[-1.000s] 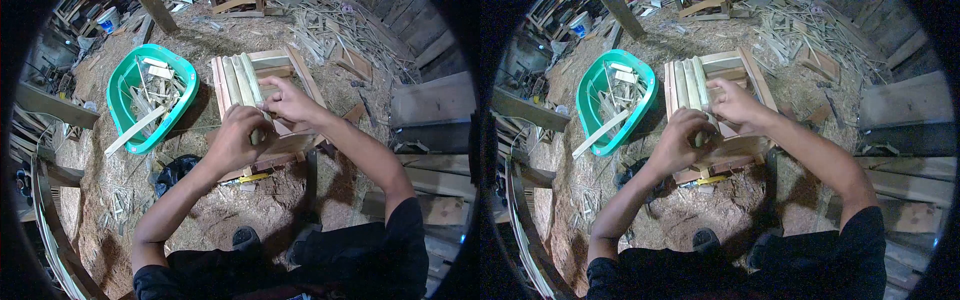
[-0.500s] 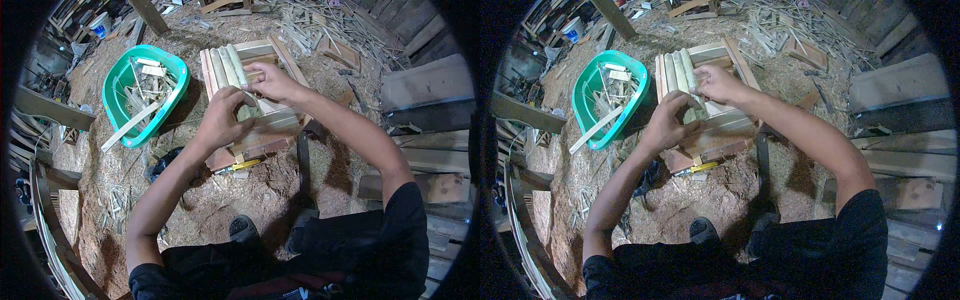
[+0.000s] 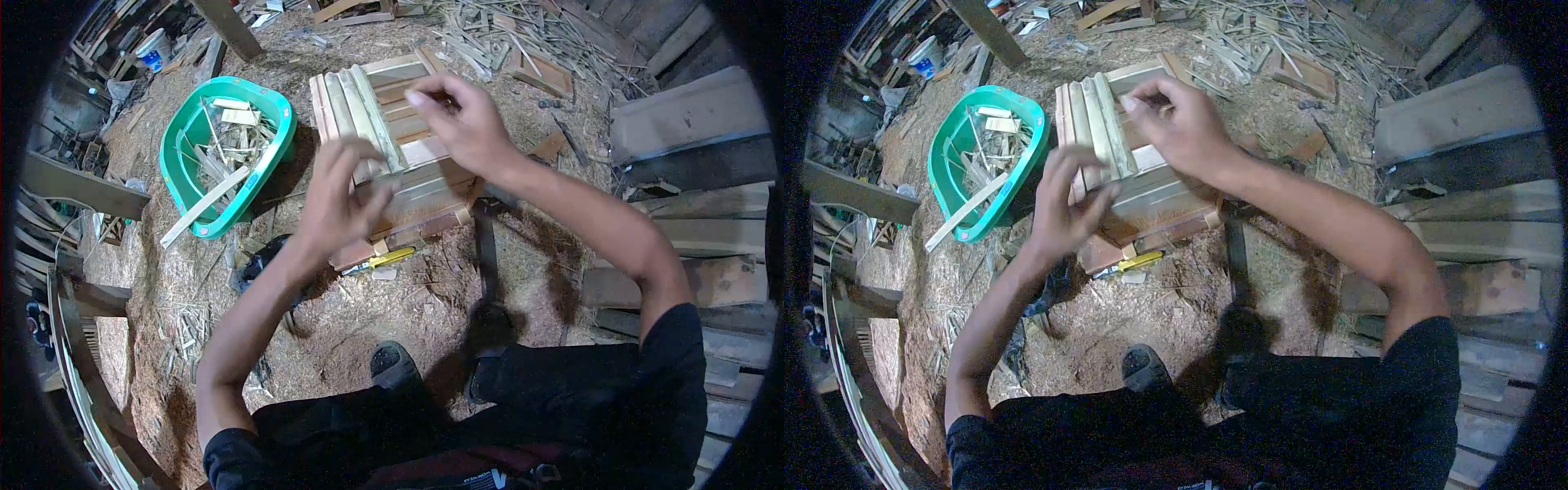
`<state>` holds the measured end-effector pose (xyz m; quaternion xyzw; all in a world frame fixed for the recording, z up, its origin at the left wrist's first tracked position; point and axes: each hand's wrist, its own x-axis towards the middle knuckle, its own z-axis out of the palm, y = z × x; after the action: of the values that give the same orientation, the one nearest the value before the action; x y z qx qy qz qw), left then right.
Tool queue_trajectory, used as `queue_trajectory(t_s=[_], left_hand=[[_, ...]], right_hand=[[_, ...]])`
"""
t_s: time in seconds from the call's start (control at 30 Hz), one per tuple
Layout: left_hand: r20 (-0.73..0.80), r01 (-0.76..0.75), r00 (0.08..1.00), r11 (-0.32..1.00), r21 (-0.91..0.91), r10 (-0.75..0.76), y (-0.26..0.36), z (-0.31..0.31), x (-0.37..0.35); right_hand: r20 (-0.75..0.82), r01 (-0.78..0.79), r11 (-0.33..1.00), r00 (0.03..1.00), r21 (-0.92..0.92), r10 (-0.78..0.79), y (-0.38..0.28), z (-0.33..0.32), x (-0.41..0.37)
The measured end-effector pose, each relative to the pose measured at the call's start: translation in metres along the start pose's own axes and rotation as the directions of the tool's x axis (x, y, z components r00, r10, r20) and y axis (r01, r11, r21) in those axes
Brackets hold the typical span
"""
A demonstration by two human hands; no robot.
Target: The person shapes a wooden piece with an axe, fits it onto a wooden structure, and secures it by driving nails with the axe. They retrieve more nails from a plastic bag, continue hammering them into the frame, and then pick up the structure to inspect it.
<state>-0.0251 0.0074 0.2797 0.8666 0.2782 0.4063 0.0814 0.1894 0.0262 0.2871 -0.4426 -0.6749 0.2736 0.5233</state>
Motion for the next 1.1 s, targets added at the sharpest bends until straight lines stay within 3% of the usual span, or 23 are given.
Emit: queue_trajectory(t_s=[0.07, 0.13, 0.2, 0.27, 0.33, 0.43, 0.47, 0.57, 0.67, 0.7, 0.77, 0.83, 0.9, 0.93, 0.97, 1.0, 1.03, 1.1], left_hand=[[0.142, 0.099, 0.987, 0.97, -0.223, -0.068, 0.027, 0.003, -0.032], [0.139, 0.095, 0.989, 0.91, -0.403, -0.042, 0.045, 0.031, -0.062], [0.332, 0.431, 0.897, 0.751, -0.5, -0.293, 0.069, 0.051, -0.079], [0.399, 0.569, 0.821, 0.647, -0.507, -0.409, 0.061, 0.093, -0.104], [0.407, 0.626, 0.779, 0.639, -0.448, -0.477, 0.052, 0.132, -0.119], [0.458, 0.726, 0.686, 0.573, -0.38, -0.565, 0.044, 0.184, -0.133], [0.478, 0.758, 0.65, 0.543, -0.361, -0.591, 0.042, 0.201, -0.137], [0.451, 0.729, 0.683, 0.5, -0.468, -0.574, 0.042, 0.245, -0.146], [0.418, 0.7, 0.712, 0.518, -0.492, -0.564, 0.04, 0.269, -0.15], [0.446, 0.71, 0.704, 0.522, -0.474, -0.553, 0.043, 0.259, -0.138], [0.421, 0.684, 0.729, 0.555, -0.473, -0.539, 0.046, 0.254, -0.129], [0.373, 0.669, 0.741, 0.569, -0.478, -0.558, 0.057, 0.249, -0.121], [0.29, 0.657, 0.744, 0.579, -0.482, -0.602, 0.069, 0.237, -0.107], [0.367, 0.663, 0.742, 0.533, -0.525, -0.561, 0.073, 0.225, -0.096], [0.439, 0.673, 0.736, 0.481, -0.562, -0.516, 0.08, 0.21, -0.088], [0.502, 0.682, 0.729, 0.428, -0.593, -0.466, 0.088, 0.19, -0.075], [0.396, 0.471, 0.88, 0.598, -0.649, -0.263, 0.095, 0.16, -0.058], [0.404, 0.329, 0.913, 0.672, -0.664, -0.048, 0.094, 0.119, -0.04]], right_hand=[[0.013, -0.072, 0.996, 0.997, 0.055, 0.072, -0.024, -0.023, -0.035], [0.144, -0.294, 0.954, 0.943, -0.056, 0.299, -0.021, -0.042, -0.083], [0.15, -0.416, 0.908, 0.896, -0.049, 0.418, 0.002, -0.037, -0.128], [0.093, -0.48, 0.868, 0.866, -0.123, 0.492, 0.046, -0.029, -0.174], [-0.021, -0.488, 0.826, 0.864, -0.283, 0.503, 0.105, -0.022, -0.214], [-0.167, -0.561, 0.576, 0.787, -0.594, 0.594, 0.166, -0.024, -0.248], [-0.145, -0.576, 0.54, 0.754, -0.614, 0.64, 0.18, -0.018, -0.255], [-0.123, -0.632, 0.408, 0.626, -0.659, 0.77, 0.197, -0.011, -0.254], [-0.134, -0.618, 0.396, 0.635, -0.679, 0.761, 0.19, -0.009, -0.25], [-0.13, -0.544, 0.425, 0.713, -0.724, 0.689, 0.199, -0.008, -0.252], [-0.048, -0.665, 0.49, 0.618, -0.564, 0.784, 0.203, -0.015, -0.246], [-0.137, -0.781, 0.441, 0.545, -0.441, 0.828, 0.192, -0.023, -0.241], [-0.118, -0.818, 0.456, 0.522, -0.351, 0.845, 0.194, -0.031, -0.247], [-0.105, -0.829, 0.469, 0.518, -0.305, 0.849, 0.204, -0.035, -0.251], [-0.095, -0.889, 0.404, 0.431, -0.213, 0.898, 0.213, -0.041, -0.257], [-0.045, -0.867, 0.492, 0.49, 0.071, 0.87, 0.194, -0.052, -0.258], [-0.009, -0.776, 0.522, 0.556, 0.353, 0.831, 0.159, -0.062, -0.252], [-0.149, -0.825, 0.52, 0.498, 0.223, 0.854, 0.092, -0.077, -0.212]])
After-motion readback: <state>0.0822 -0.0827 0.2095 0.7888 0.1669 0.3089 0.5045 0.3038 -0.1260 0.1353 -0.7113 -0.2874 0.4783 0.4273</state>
